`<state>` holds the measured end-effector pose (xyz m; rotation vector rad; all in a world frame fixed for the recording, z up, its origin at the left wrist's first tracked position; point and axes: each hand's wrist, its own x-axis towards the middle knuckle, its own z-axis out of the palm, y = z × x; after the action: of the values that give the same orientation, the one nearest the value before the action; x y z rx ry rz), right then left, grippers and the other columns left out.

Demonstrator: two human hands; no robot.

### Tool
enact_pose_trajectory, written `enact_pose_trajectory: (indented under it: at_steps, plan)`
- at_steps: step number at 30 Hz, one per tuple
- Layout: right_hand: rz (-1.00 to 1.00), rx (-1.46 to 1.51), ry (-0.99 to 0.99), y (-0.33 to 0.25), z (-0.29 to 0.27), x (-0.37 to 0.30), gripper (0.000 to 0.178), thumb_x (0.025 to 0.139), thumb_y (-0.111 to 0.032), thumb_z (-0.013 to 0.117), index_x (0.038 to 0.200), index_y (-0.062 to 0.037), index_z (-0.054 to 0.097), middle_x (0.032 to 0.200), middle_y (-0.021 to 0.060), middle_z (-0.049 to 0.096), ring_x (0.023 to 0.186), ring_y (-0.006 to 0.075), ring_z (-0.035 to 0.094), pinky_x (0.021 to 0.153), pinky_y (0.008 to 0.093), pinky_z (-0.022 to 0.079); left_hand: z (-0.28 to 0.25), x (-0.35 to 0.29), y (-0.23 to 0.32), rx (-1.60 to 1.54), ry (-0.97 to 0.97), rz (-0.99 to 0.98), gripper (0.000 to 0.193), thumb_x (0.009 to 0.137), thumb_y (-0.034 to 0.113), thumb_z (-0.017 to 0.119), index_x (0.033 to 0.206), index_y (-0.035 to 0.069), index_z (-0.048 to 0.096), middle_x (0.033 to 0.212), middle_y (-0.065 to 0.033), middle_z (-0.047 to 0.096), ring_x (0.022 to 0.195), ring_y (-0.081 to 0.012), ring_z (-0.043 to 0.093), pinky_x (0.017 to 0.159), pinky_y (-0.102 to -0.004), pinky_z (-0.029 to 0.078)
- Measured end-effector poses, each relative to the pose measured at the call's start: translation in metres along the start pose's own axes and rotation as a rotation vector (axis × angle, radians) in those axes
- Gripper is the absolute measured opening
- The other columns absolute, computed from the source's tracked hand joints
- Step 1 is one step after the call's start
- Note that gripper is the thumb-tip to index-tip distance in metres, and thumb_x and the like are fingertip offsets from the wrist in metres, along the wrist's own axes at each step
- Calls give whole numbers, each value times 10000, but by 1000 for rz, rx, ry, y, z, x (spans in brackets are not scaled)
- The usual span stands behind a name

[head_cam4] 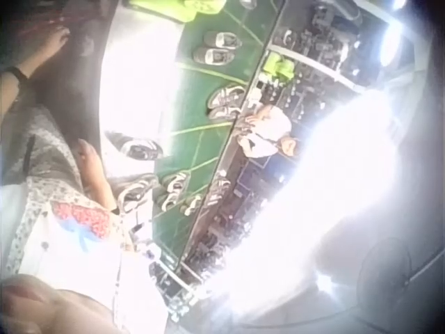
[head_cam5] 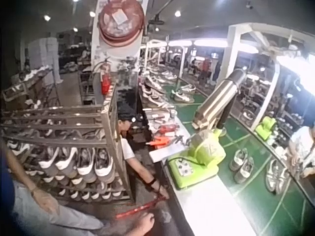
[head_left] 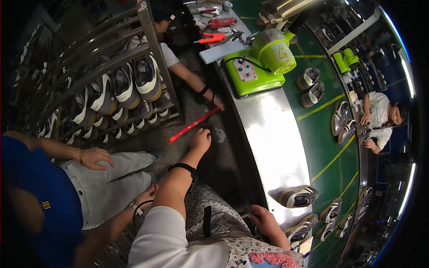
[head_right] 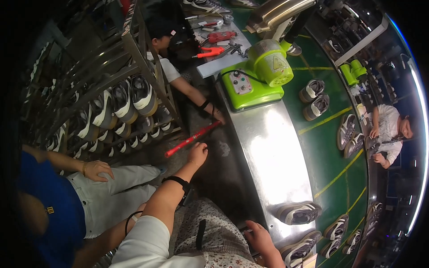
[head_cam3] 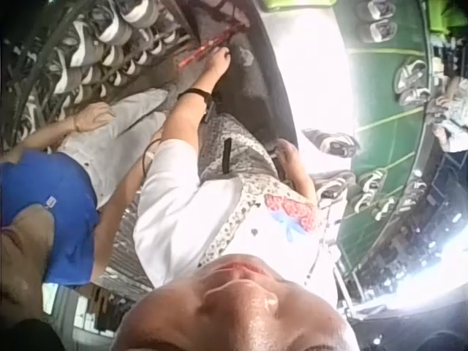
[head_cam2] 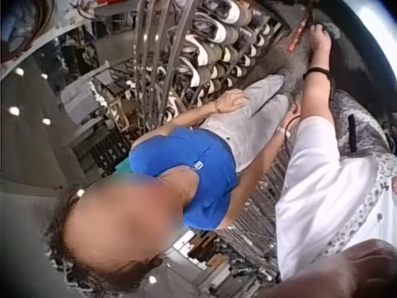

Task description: Inspecting manufactured shoes, marking them with a pen, and moving them along the assembly line.

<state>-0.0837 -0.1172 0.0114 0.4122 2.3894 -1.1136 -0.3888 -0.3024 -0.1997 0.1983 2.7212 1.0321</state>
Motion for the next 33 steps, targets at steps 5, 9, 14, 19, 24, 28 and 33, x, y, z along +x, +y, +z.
enact_pose_trajectory:
  at_steps: [5, 9, 14, 19, 24, 28, 33]
  plan:
    - [-31, -31, -12, 1, 2, 3, 378, 788, -162, 605, 1131, -35, 508, 1029, 179, 576, 943, 326, 569, 799, 362, 468, -19, -7, -3, 188, -52, 66, 287, 731, 163, 636, 1001, 86, 578, 1086, -93, 529, 1010, -283, 514, 857, -393, 431]
    - [-36, -33, -3, -3, 3, 3, 377, 784, -160, 605, 1126, -35, 507, 1009, 177, 578, 930, 325, 570, 787, 364, 467, -21, -8, -20, 114, -191, -182, 398, 795, 239, 607, 1147, 80, 514, 1213, -131, 472, 1111, -313, 466, 927, -416, 408]
    - [-56, -63, -33, -4, 6, 4, 379, 789, -166, 601, 1134, -42, 504, 1000, 173, 578, 919, 325, 571, 782, 367, 467, -26, -18, -59, -182, -256, -538, 433, 827, 257, 577, 1187, 37, 479, 1258, -159, 460, 1129, -329, 464, 930, -419, 401]
    - [-24, -59, -35, -7, 3, -1, 380, 794, -169, 595, 1141, -47, 500, 1003, 172, 576, 922, 327, 567, 784, 372, 464, -21, -30, -73, -260, -357, -577, 403, 816, 281, 588, 1116, 17, 530, 1134, -167, 554, 1079, -316, 508, 891, -390, 414]
    - [-19, -76, -41, -3, -4, -8, 406, 801, -195, 581, 1171, -61, 481, 1057, 174, 557, 946, 331, 556, 796, 391, 458, -8, -36, -94, -422, -327, -544, 301, 775, 269, 644, 962, 43, 577, 827, -84, 601, 733, -202, 568, 662, -345, 468]
    - [95, -98, 1, 20, -9, -29, 412, 808, -223, 561, 1181, -76, 469, 1078, 164, 550, 974, 315, 546, 831, 391, 444, -14, -45, -55, -385, -638, -483, 240, 812, 249, 596, 986, 88, 558, 800, 0, 570, 672, -92, 528, 555, -250, 418]
    - [210, 56, 352, 56, 0, -88, 363, 808, -194, 554, 1140, -60, 497, 1033, 155, 572, 953, 306, 557, 820, 383, 449, -11, -82, 41, -207, -1137, -206, 192, 842, 215, 566, 961, 66, 595, 862, -30, 620, 755, -109, 581, 654, -250, 462]
